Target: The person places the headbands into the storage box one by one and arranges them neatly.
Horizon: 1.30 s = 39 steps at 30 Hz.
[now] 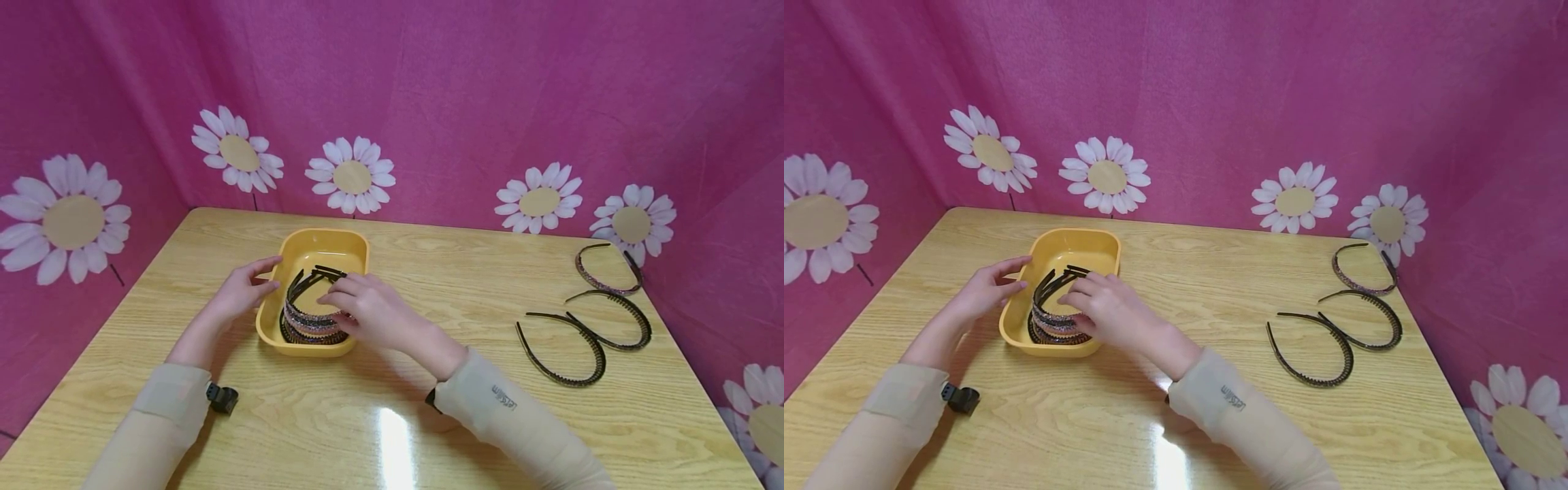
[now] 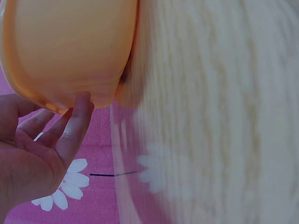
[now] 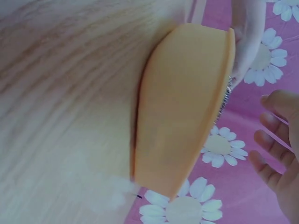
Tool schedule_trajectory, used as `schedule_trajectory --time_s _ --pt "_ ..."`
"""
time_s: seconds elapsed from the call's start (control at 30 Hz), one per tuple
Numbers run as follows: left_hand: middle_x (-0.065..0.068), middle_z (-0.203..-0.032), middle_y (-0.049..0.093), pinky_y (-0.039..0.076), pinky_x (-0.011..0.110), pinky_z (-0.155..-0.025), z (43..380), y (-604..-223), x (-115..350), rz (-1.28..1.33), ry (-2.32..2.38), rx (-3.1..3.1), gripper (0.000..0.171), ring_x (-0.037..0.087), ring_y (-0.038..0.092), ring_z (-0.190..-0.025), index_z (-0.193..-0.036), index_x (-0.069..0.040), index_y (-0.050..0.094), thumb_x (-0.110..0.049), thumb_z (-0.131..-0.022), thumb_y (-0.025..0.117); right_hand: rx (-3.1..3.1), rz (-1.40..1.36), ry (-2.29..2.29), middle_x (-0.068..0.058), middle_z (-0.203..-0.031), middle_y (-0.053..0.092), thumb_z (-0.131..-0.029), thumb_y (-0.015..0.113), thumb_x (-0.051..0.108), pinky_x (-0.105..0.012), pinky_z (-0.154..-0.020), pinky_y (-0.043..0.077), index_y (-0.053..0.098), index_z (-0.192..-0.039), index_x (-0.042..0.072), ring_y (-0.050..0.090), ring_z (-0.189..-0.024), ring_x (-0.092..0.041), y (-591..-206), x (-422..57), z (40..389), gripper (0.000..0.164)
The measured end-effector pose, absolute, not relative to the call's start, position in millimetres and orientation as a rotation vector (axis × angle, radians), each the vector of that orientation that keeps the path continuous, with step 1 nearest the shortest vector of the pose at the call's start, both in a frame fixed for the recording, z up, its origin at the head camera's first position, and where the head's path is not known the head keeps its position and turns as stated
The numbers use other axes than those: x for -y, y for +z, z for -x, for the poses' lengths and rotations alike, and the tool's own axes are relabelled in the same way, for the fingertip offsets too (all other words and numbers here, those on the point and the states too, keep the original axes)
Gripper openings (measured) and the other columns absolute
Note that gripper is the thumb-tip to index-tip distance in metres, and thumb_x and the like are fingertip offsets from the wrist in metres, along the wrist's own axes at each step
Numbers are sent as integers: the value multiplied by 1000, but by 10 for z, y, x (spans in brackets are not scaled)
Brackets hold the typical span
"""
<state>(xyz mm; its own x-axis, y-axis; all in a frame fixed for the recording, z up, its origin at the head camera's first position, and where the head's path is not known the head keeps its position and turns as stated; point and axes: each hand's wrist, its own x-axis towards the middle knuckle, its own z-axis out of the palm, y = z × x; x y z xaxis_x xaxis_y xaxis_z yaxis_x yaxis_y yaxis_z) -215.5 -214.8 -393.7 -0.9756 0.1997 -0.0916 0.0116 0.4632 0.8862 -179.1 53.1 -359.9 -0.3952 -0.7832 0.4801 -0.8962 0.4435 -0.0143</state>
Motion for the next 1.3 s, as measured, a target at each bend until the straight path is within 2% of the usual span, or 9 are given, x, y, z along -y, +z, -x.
schedule_trajectory --time_s 0.27,0.53,0.8,0.93,1.3 --pt "27 -141 37 47 21 -54 2171 -3959 2164 -182 1524 -2530 56 26 55 -98 -147 -6 31 -5 -95 52 2243 -1407 379 1 -104 67 -78 75 16 -27 -79 48 70 -108 14 58 -98 -14 -3491 -617 1779 30" --pt "27 -142 36 48 21 -56 2171 -3975 2172 -180 1521 -2529 56 31 54 -104 -147 -6 31 -5 -95 52 2194 -1410 415 1 -101 67 -78 75 13 -29 -83 49 69 -107 12 59 -97 -15 -3354 -738 1762 30" --pt "27 -144 34 53 24 -65 2184 -3981 2174 -189 1528 -2528 56 36 52 -112 -147 -6 31 -5 -95 51 2150 -1372 473 -2 -99 67 -76 76 10 -28 -80 49 69 -105 9 58 -91 -18 -3207 -953 1753 30" --pt "26 -144 34 54 25 -64 2182 -3977 2174 -177 1535 -2517 56 37 52 -111 -147 -7 31 -6 -95 51 2157 -1338 503 -3 -99 66 -76 76 9 -29 -79 49 69 -106 8 57 -89 -19 -3142 -1080 1741 30" --pt "26 -145 34 54 26 -64 2182 -3978 2175 -184 1529 -2520 56 37 53 -111 -147 -7 31 -6 -95 52 2159 -1227 529 -5 -100 67 -77 76 8 -35 -83 51 68 -108 8 60 -94 -21 -3012 -1452 1684 32"
